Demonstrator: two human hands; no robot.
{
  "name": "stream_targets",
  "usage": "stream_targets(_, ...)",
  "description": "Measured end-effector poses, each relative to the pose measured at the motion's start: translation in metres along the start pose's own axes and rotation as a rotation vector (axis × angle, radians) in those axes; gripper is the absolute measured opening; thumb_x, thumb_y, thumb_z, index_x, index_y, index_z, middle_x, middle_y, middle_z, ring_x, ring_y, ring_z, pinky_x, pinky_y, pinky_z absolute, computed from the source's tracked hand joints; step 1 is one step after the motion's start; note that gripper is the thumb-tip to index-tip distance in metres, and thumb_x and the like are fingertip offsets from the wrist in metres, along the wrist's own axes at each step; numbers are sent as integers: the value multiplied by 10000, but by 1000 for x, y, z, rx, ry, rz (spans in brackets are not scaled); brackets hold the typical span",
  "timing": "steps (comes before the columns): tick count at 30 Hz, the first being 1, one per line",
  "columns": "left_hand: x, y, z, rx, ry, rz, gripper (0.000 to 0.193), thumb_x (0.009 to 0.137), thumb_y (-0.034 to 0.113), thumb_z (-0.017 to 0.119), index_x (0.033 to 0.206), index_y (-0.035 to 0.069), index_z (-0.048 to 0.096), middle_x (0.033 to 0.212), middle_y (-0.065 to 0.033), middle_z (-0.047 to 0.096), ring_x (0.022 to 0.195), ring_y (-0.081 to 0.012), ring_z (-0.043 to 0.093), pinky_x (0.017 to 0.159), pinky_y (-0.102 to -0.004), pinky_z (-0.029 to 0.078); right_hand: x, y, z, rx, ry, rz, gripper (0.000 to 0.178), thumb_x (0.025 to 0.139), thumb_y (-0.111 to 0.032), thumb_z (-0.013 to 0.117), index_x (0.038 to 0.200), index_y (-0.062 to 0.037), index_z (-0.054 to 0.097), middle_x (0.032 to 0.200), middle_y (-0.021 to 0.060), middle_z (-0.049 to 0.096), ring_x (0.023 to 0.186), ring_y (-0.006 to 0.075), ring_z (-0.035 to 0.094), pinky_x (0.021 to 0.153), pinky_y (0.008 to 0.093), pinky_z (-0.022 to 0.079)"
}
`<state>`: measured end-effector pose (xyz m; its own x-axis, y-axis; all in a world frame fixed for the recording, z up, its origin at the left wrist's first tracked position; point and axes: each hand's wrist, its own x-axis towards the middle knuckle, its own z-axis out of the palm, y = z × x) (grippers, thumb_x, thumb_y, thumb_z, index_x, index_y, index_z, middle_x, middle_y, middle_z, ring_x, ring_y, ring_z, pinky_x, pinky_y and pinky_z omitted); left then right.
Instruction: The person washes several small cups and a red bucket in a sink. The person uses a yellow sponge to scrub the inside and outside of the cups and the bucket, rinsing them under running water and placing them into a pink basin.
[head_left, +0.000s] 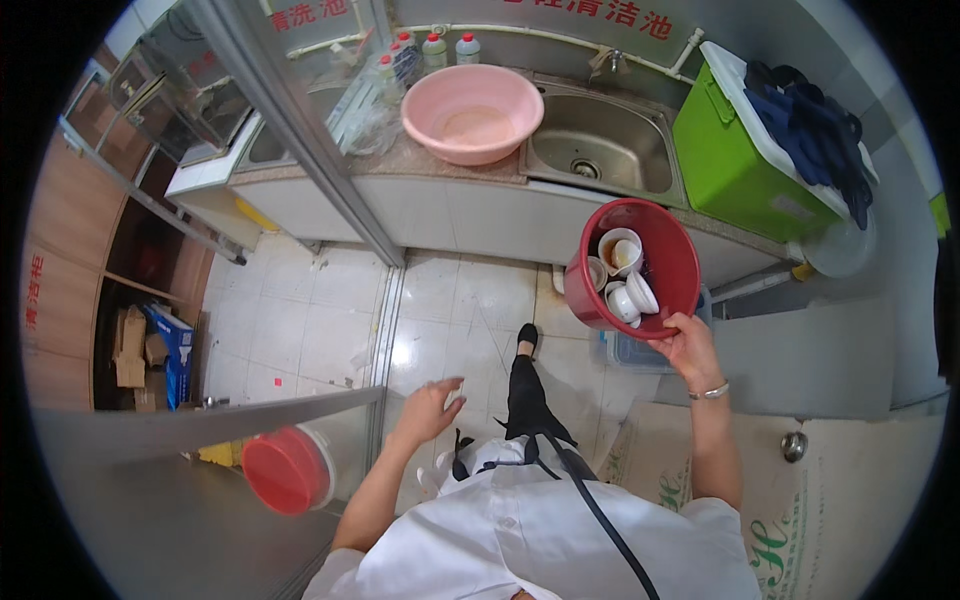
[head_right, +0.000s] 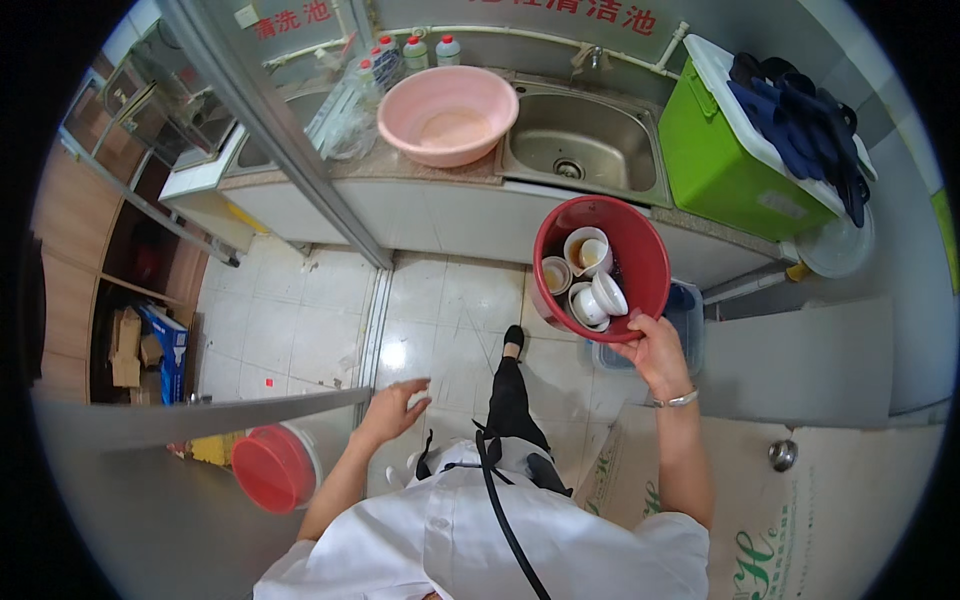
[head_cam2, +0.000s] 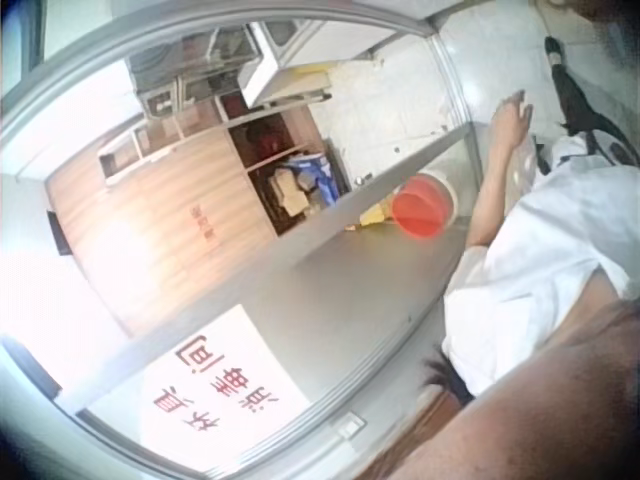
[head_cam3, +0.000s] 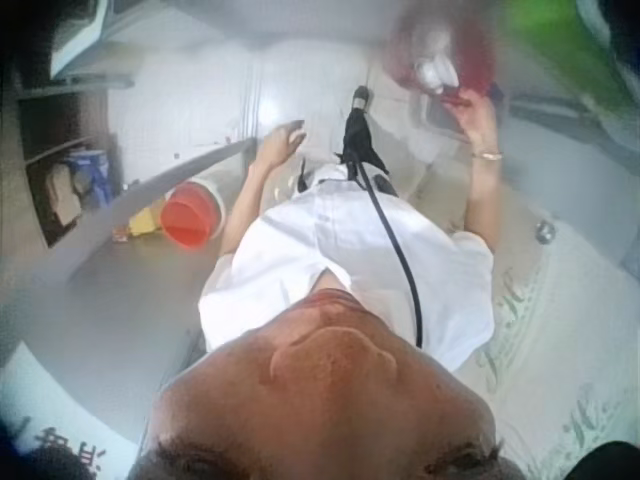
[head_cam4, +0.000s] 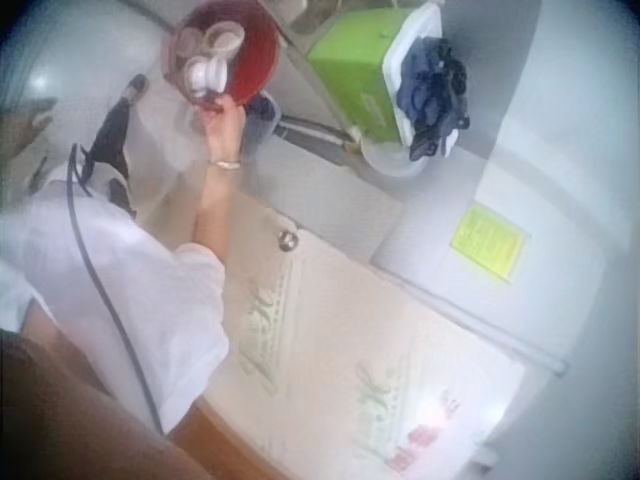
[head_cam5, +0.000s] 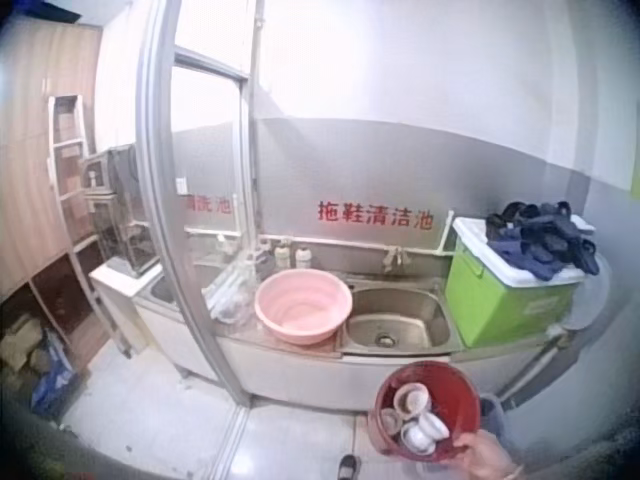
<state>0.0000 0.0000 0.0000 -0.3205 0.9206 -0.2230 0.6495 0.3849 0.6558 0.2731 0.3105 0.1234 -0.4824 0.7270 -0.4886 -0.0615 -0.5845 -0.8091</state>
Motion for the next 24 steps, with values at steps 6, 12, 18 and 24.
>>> stream_targets(6,151,20,-59,-426,251,-163,325,864,214,556,1140,42,546,914,-115,659,808,-195,627,711,-276,476,95,-100,5,-32,27,-20,162,801,-46,483,952,2,518,864,86,601,725,184,628,592,333,570)
stream_targets(12,286,9,-105,-1099,363,-434,597,862,359,539,1306,8,348,1206,-125,510,1008,-231,551,831,-336,453,197,-170,-12,-93,74,-37,112,813,-58,496,917,-24,517,835,52,584,724,172,627,620,342,572)
stream_targets(18,394,-9,-133,-1353,475,-591,707,817,441,579,1301,13,293,1278,-169,373,1029,-316,538,857,-412,466,309,-198,-13,-123,102,-50,73,820,-57,498,890,-53,520,829,32,575,758,175,624,672,366,561)
stream_targets(24,444,-40,-144,-1269,503,-646,501,798,300,553,1169,-10,422,1056,-133,517,889,-248,585,690,-336,524,412,-169,-10,-28,141,7,105,790,-34,480,889,-31,514,849,77,565,781,219,615,729,430,545)
